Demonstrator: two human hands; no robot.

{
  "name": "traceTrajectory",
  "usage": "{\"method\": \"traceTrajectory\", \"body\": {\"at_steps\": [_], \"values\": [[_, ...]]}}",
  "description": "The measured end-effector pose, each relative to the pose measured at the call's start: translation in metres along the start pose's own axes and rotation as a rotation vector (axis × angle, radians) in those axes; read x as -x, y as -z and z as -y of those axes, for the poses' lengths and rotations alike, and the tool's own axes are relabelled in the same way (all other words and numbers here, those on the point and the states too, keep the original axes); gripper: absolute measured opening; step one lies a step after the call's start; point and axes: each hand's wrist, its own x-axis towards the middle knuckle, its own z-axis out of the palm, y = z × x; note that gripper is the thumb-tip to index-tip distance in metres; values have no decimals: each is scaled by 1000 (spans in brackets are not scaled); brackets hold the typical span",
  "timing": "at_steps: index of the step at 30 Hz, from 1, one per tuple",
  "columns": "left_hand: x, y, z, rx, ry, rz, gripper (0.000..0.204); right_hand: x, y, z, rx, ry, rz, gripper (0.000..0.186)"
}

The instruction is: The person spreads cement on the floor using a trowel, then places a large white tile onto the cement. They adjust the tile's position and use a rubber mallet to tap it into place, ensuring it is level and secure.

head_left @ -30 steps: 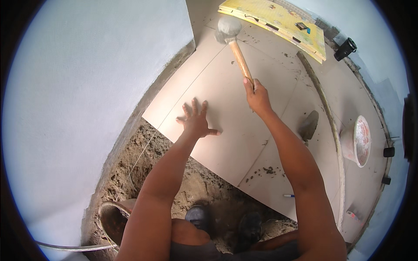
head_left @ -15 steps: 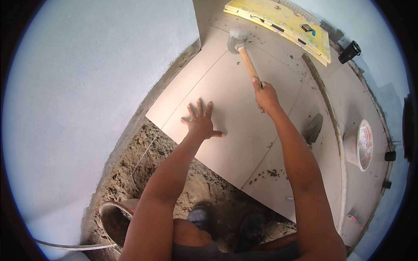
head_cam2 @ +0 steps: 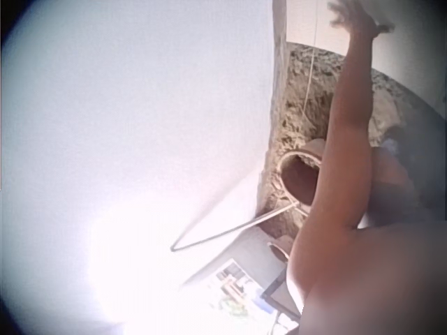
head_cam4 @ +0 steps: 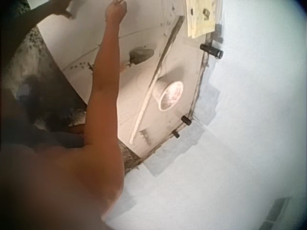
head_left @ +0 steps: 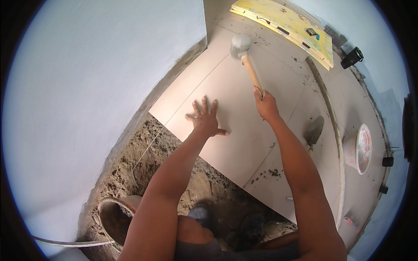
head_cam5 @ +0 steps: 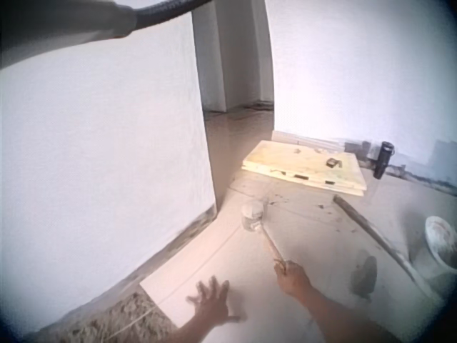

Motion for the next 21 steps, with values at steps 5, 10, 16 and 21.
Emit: {"method": "traceTrajectory", "body": {"at_steps": [5, 10, 16, 21], "values": [[8, -2, 7, 23, 56, 15, 142, 31, 10, 64, -233, 20, 60, 52], [20, -5, -4, 59, 118, 31, 143, 56, -35, 32, -269, 449, -124, 53], [20, -13, 10, 87, 131, 45, 145, 81, -40, 64, 29, -12, 282, 59], [12, -16, 0, 104, 97, -18, 147, 78, -63, -8, -49, 511, -97, 55]]}}
